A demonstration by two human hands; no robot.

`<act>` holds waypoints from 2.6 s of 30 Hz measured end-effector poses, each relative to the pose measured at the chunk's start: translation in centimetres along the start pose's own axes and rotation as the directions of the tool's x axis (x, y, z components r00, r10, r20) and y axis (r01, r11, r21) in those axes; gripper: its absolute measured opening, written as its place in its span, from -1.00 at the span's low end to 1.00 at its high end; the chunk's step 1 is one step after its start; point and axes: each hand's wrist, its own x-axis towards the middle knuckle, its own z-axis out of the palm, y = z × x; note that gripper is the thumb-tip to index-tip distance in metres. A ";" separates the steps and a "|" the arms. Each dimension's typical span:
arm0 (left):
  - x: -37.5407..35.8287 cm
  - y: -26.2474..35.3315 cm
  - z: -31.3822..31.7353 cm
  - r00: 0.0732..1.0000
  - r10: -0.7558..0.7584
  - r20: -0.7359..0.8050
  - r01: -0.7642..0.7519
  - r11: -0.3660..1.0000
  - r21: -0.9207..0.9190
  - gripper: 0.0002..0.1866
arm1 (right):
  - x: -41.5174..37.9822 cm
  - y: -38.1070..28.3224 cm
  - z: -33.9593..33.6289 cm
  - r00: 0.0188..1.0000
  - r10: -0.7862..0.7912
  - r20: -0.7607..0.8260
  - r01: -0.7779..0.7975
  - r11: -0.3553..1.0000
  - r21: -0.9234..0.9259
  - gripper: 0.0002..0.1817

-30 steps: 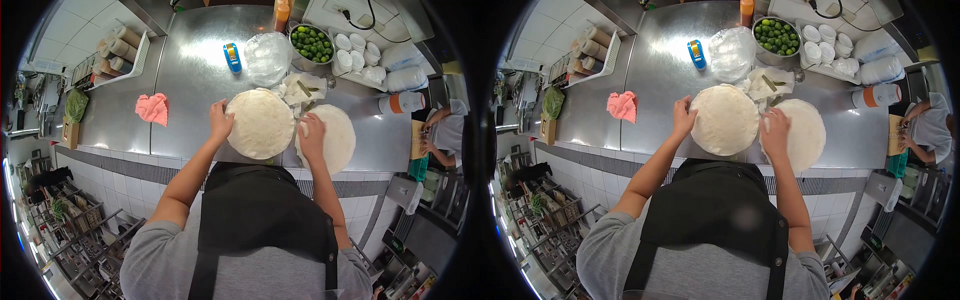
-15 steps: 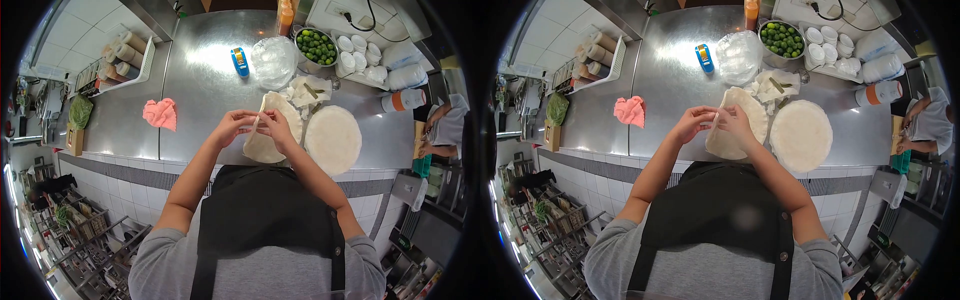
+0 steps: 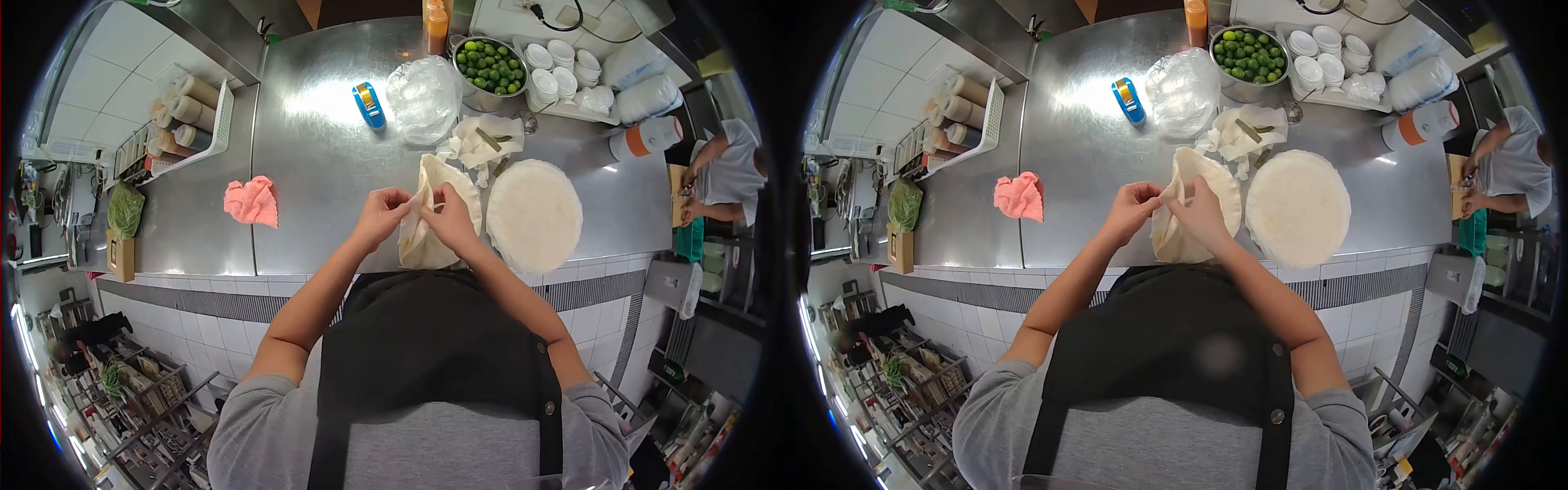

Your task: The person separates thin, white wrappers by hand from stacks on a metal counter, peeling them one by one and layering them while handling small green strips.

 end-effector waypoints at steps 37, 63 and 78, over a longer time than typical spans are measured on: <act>1.9 -7.0 -4.3 0.738 0.436 -0.515 -0.028 0.782 0.622 -0.74 | -8.0 -4.0 -18.5 0.869 -0.176 -0.462 0.198 0.980 -0.001 -0.72; -3.3 -0.4 0.3 0.980 -0.007 -0.200 -0.060 0.943 -0.328 -0.67 | 2.0 1.7 0.7 0.960 -0.254 0.119 0.253 0.967 0.025 -0.74; -3.7 2.8 1.4 0.987 -0.099 -0.124 0.055 0.947 -0.317 -0.62 | 0.1 0.1 -1.7 0.935 -0.131 0.329 0.041 0.963 0.265 -0.81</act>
